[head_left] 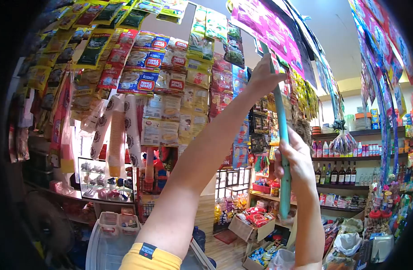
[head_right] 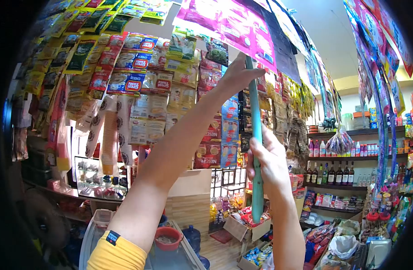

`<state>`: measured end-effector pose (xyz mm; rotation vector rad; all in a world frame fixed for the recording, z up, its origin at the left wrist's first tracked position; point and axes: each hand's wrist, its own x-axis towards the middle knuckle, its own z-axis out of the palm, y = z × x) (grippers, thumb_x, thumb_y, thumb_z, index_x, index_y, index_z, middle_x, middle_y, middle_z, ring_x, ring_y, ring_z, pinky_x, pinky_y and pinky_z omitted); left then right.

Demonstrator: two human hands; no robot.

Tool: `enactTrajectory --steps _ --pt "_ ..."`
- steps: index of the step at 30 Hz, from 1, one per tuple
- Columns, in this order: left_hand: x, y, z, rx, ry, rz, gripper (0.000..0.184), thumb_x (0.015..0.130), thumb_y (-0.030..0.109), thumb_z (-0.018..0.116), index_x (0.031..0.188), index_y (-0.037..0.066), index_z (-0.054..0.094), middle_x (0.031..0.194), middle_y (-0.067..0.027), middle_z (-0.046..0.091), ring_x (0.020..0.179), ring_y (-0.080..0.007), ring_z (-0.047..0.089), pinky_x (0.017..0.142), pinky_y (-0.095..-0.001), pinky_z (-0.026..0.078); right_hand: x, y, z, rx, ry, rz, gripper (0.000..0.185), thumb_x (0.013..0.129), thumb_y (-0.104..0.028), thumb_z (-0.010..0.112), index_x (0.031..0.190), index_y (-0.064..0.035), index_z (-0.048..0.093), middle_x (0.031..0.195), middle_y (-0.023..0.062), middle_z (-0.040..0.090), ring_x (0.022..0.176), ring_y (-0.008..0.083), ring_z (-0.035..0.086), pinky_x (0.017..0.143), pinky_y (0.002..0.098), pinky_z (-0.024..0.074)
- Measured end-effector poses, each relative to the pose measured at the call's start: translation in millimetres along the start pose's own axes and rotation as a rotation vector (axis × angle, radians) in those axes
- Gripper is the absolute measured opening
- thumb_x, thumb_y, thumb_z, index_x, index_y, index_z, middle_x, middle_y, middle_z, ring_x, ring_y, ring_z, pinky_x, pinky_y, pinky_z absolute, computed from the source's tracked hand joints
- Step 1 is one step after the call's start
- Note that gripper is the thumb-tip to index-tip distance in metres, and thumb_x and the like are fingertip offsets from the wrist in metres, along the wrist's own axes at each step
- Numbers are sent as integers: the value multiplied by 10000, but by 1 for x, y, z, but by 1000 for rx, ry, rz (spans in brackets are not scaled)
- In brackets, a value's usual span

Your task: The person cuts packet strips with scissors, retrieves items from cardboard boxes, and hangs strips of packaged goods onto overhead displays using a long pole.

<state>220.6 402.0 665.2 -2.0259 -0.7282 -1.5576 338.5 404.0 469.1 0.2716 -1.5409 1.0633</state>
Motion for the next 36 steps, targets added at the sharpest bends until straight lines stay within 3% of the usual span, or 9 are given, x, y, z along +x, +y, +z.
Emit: enactTrajectory --steps 5,8,12,13,17,20,28,31,36 --pt "-3 17 -35 213 -20 -21 787 662 214 708 1280 -75 316 1139 -258 492 1080 -365 492 923 -384 389 16 -10 21 -27 -80 -66 440 866 -208 553 1249 -33 426 572 9 463 376 79 423 351 212 352" --pt "1 -1 -51 347 152 71 707 670 194 700 1229 -76 362 1109 -252 512 1067 -360 503 913 -396 394 3 -3 39 -55 -79 -28 480 852 -190 545 1270 -3 402 579 16 484 379 83 427 355 208 351" --pt "-9 -3 -82 511 347 159 638 702 266 695 1187 -43 418 989 -228 562 913 -312 574 819 -393 439 -34 31 65 24 -100 26 564 829 -98 524 1347 -8 318 643 -1 476 436 71 444 380 213 384" --pt "-8 -9 -95 434 258 206 597 724 205 653 1253 99 397 1029 -265 491 963 -416 508 846 -461 412 -46 41 71 31 -90 58 576 829 -95 519 1356 -11 302 643 -3 471 448 72 448 388 215 387" --pt "-15 -20 -118 437 326 136 608 726 248 678 1256 118 412 1034 -236 483 964 -388 518 848 -439 420 -89 86 84 -14 -56 123 606 830 -59 508 1381 -18 260 685 8 489 459 62 441 402 210 386" --pt "-18 -23 -129 705 407 250 600 692 254 735 1196 52 481 986 -194 602 882 -277 606 754 -369 481 -118 114 88 9 -48 146 603 835 -17 515 1382 -28 262 699 19 511 453 50 435 398 203 376" --pt "-17 -15 -158 641 351 249 467 646 91 703 1071 -50 569 966 -164 629 820 -222 616 719 -320 489 -194 175 99 51 62 226 599 813 0 505 1369 -26 284 722 43 526 441 77 449 394 214 381" --pt "-31 -2 -173 399 220 15 435 609 65 642 1033 -24 597 834 -190 626 776 -266 620 694 -326 490 -219 189 102 -26 61 176 169 833 -57 499 1000 -40 514 681 -17 488 543 52 450 462 205 375" --pt "-43 -11 -200 326 256 -53 445 639 -56 603 1082 -66 552 930 -136 633 747 -181 617 654 -284 496 -270 217 75 -26 212 485 95 865 -134 516 832 -47 532 640 -32 461 558 55 436 474 213 353"
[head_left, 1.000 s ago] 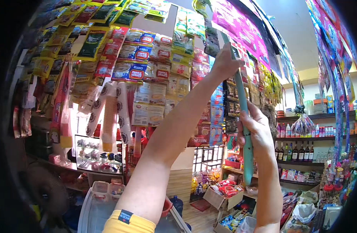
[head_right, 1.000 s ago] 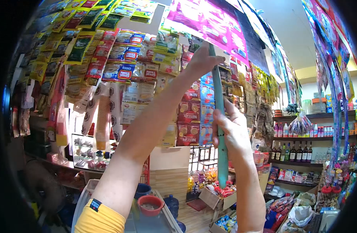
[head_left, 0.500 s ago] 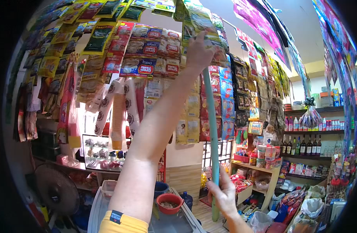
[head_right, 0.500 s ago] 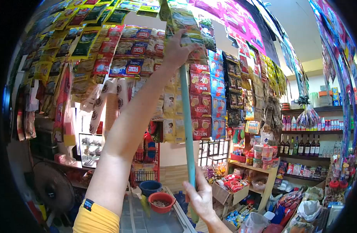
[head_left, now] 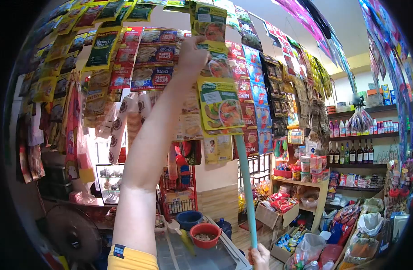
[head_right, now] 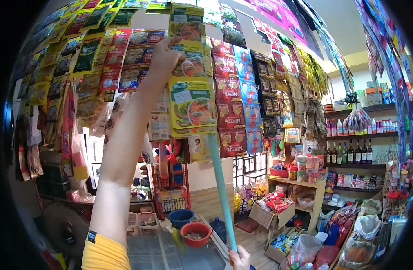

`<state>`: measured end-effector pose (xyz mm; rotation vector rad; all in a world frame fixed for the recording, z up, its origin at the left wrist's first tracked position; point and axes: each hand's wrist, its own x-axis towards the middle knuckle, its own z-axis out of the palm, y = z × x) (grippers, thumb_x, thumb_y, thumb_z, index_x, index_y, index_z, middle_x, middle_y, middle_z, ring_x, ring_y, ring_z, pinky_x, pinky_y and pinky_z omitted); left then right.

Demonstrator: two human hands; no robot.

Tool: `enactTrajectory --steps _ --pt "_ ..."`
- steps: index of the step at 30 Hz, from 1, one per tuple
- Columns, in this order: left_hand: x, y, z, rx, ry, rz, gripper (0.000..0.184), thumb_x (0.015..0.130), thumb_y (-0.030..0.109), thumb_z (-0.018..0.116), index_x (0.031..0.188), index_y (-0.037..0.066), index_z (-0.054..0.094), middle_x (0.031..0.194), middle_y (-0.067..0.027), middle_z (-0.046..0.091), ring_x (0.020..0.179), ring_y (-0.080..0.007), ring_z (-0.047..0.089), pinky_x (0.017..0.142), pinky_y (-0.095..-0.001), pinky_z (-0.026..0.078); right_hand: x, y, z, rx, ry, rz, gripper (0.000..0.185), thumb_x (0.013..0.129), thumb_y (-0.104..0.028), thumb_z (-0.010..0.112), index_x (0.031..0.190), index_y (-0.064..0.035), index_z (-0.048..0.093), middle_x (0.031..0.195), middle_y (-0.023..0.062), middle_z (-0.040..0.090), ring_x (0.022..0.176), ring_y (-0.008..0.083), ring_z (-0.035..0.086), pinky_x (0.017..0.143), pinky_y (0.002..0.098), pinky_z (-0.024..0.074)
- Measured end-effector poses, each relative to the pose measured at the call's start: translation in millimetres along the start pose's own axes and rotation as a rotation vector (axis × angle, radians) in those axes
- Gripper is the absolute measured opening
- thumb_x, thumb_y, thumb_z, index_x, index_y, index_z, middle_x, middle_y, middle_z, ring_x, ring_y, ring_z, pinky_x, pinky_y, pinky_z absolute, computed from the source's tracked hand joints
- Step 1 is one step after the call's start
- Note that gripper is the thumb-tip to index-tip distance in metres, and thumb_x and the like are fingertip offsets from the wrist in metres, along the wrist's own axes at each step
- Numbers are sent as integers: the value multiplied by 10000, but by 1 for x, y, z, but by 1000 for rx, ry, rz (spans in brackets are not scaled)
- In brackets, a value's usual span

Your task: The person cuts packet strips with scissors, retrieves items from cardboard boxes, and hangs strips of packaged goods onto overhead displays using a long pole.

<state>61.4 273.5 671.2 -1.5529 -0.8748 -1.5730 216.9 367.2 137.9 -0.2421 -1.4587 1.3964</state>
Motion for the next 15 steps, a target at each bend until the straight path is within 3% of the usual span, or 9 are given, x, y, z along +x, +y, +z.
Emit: enactTrajectory --steps 4,7,10,12,14,15 --pt "2 -9 -15 -3 1 45 466 651 -56 604 1113 -47 539 935 -125 629 771 -166 611 679 -273 490 -23 39 -30 -215 235 -147 107 853 -144 556 833 -46 516 660 -16 478 584 80 452 515 223 376" --pt "-9 3 -24 -94 -37 110 384 659 -36 573 1042 -40 555 902 -116 618 763 -161 605 650 -278 486 -33 69 -51 -297 300 -279 176 838 -142 579 972 -35 539 696 12 503 592 102 466 534 245 404" --pt "-6 -12 -32 -232 -162 409 306 686 -38 546 992 -40 552 887 -83 616 771 -162 603 671 -277 484 -25 68 -43 -286 346 -210 378 828 -120 586 1183 -27 492 743 35 523 630 114 502 577 274 434" --pt "4 -31 -26 -496 -163 309 222 678 -8 586 899 -27 584 841 -94 621 769 -202 607 683 -289 478 -3 49 -43 -440 302 -304 492 820 -74 587 1284 -33 432 817 87 578 690 153 557 643 309 460" --pt "8 -34 -24 195 69 398 189 666 15 617 851 -15 603 813 -118 619 798 -234 606 699 -304 471 22 -1 -33 -239 147 -337 573 821 -19 490 1360 -19 298 686 35 528 409 72 428 373 211 368" --pt "8 -36 -23 136 -28 302 211 714 5 580 922 -22 599 871 -72 611 834 -140 582 725 -284 466 32 -20 -31 -209 129 -316 569 819 -24 505 1356 -26 316 676 36 541 423 74 447 387 213 382"
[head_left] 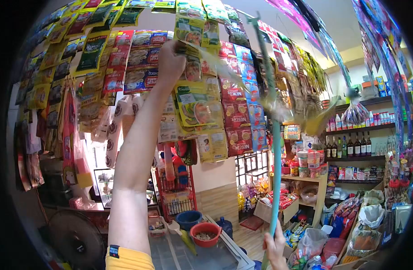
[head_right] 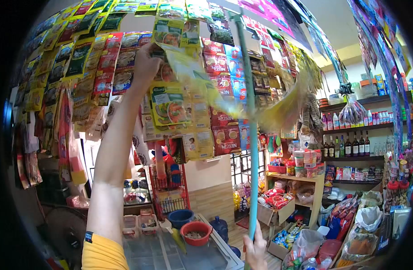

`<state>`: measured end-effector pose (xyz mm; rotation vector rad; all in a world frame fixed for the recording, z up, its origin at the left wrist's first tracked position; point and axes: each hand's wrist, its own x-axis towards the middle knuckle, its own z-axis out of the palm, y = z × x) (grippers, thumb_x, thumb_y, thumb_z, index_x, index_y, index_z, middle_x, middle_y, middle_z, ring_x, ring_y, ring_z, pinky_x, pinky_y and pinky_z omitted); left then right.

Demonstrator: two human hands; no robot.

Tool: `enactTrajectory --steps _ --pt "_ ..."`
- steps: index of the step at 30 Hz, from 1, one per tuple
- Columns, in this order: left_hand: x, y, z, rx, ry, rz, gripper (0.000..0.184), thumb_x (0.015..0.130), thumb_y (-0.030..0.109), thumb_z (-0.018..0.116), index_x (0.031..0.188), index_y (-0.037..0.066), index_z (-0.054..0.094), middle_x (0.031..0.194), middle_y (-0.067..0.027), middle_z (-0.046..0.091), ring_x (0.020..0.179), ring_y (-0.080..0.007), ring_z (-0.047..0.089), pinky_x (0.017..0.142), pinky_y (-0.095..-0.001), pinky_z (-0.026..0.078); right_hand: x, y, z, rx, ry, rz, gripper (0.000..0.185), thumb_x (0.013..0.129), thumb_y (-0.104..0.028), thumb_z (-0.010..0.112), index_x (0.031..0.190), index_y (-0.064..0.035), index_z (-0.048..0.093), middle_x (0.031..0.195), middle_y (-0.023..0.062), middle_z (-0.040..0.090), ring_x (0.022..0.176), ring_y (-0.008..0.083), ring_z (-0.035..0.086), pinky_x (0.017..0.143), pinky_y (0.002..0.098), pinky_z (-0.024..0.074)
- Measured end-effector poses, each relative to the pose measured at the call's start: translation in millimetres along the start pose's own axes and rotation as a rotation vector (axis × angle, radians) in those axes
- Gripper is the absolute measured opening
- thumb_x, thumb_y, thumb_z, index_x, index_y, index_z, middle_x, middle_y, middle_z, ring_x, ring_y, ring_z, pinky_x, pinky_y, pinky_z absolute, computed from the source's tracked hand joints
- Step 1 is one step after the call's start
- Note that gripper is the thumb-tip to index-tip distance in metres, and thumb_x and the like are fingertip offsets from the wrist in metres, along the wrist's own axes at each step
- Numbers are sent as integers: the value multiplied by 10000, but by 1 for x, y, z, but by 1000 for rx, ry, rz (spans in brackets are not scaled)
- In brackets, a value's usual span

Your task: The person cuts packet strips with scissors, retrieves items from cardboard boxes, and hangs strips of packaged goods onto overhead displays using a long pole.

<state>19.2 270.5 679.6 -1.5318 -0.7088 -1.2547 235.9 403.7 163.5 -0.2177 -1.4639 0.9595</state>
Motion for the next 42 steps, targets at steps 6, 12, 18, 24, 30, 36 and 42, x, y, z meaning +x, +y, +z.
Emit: enactTrajectory --steps 6,12,18,24,30,36,42 --pt "8 20 10 226 116 202 156 685 99 655 813 18 622 764 -149 597 726 -300 576 659 -377 461 50 -43 7 47 -33 13 540 814 -34 547 1330 -47 389 829 86 614 582 87 557 491 225 472" --pt "-3 30 -6 261 18 111 124 687 133 669 741 28 633 714 -152 592 739 -310 574 645 -385 459 66 -61 11 -158 60 -247 561 783 -11 571 1315 -8 392 901 146 612 681 106 565 610 259 485" --pt "5 1 -9 234 117 147 138 691 129 655 749 8 624 734 -159 607 706 -309 580 649 -381 456 109 -77 14 -37 103 -206 509 815 -35 553 1304 -14 412 931 77 612 777 104 541 722 246 452" --pt "1 32 -18 129 63 134 133 703 105 593 771 -8 614 727 -171 603 705 -323 576 642 -384 443 121 -80 7 171 118 -137 543 795 27 502 1325 -10 390 980 -20 543 651 13 403 563 164 353" --pt "13 32 -19 -59 44 -8 253 770 184 486 782 -40 604 759 -168 611 644 -249 567 610 -364 429 131 -73 1 166 117 -123 517 817 -10 513 1322 -28 404 719 -49 460 576 30 358 492 192 309" --pt "15 34 -21 82 44 86 246 799 184 465 801 -25 594 774 -180 603 661 -281 575 619 -381 433 104 -85 3 131 60 -109 483 825 -12 501 1299 -6 411 678 -71 433 495 -5 339 419 169 268" --pt "27 -13 -26 369 112 203 151 808 153 501 855 21 557 823 -204 593 782 -377 582 660 -430 445 67 -74 11 102 0 -107 522 807 -8 559 1307 -13 411 794 -38 503 580 21 404 511 172 340"
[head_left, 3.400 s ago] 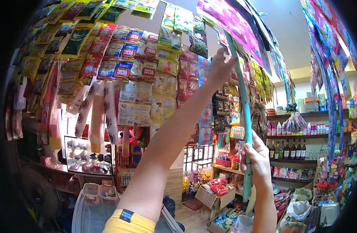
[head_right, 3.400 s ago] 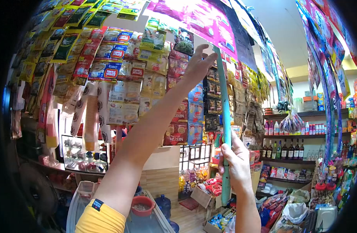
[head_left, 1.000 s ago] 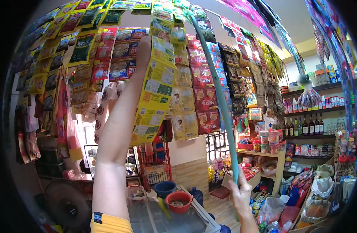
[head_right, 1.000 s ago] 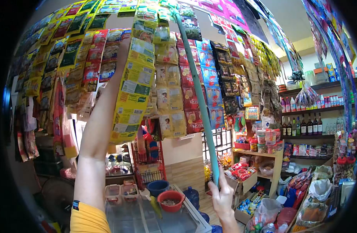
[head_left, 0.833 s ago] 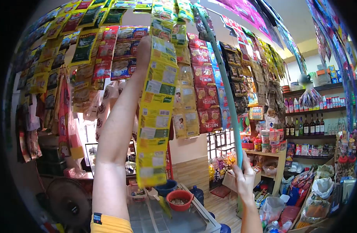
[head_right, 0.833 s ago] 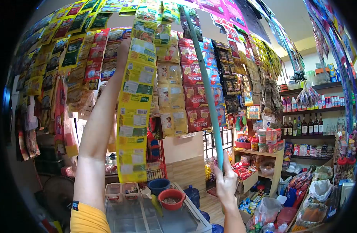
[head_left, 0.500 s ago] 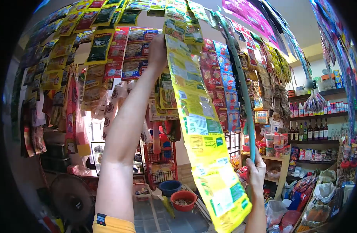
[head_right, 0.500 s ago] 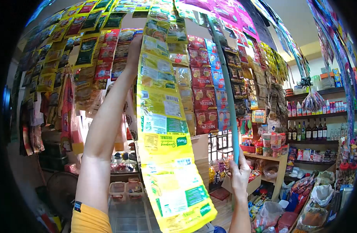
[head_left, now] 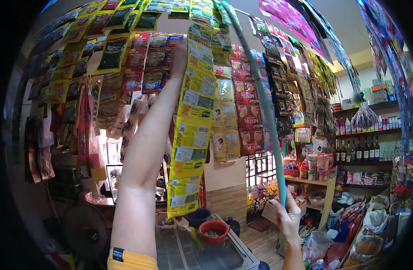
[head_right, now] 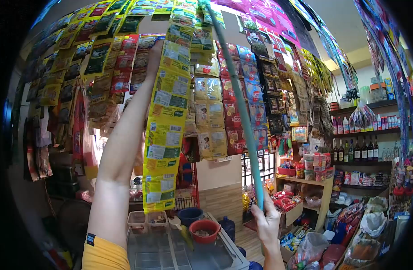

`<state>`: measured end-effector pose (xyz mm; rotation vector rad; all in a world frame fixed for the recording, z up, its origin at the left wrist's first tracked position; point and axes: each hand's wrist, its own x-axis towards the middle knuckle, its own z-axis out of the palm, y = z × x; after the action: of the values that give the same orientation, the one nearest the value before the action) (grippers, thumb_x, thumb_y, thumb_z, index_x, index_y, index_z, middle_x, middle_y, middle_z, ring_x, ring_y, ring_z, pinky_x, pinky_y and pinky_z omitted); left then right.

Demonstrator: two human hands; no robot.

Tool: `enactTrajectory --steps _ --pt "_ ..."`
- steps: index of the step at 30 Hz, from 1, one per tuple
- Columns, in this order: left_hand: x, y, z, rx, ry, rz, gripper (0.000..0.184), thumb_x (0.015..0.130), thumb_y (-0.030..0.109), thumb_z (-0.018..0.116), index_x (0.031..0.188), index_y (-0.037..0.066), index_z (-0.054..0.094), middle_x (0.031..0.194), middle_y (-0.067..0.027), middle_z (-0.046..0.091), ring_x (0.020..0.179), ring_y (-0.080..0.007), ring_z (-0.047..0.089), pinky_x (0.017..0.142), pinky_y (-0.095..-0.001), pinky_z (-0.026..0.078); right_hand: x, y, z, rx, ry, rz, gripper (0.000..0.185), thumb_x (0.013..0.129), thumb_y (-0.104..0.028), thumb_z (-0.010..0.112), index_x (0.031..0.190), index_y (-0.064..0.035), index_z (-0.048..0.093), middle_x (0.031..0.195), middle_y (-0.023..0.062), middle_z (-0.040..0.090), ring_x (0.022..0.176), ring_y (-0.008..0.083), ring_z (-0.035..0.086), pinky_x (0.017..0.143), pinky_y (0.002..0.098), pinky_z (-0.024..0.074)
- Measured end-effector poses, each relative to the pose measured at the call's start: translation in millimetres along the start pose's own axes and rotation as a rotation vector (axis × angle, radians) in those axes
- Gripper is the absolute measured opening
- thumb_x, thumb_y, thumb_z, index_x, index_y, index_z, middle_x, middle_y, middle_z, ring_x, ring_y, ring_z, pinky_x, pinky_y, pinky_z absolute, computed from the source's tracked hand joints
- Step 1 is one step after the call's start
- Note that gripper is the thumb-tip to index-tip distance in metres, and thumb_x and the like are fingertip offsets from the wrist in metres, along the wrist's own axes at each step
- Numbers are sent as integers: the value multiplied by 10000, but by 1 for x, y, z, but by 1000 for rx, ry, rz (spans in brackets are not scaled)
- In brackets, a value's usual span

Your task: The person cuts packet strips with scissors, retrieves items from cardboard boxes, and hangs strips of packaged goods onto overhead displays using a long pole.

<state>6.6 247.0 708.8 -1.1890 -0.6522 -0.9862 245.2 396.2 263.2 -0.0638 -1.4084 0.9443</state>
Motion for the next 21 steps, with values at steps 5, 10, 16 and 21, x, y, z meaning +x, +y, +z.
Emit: enactTrajectory --steps 5,10,16,21 --pt "-7 13 -13 -17 -1 -56 152 806 171 509 863 41 564 815 -183 600 776 -347 591 674 -416 445 18 -14 16 40 -28 34 538 799 -2 548 1315 0 395 894 -9 530 678 44 446 602 188 402" --pt "-11 15 -18 -59 -40 -138 193 812 217 495 870 51 575 816 -167 615 762 -317 596 665 -394 442 27 -25 28 229 -43 114 518 839 -12 518 1335 -15 370 869 -27 532 594 19 391 502 163 330" --pt "-4 1 -13 -246 -69 -232 230 835 244 466 890 64 597 788 -147 621 728 -267 598 639 -349 442 14 1 24 218 -18 92 510 822 -17 535 1314 -10 400 868 -13 546 613 22 428 496 157 338" --pt "6 -18 -7 -705 -116 -326 225 823 257 500 906 77 605 782 -127 625 717 -235 602 630 -323 450 -31 23 13 135 -27 155 502 802 -35 561 1288 -9 436 719 -22 530 521 25 411 441 175 335"
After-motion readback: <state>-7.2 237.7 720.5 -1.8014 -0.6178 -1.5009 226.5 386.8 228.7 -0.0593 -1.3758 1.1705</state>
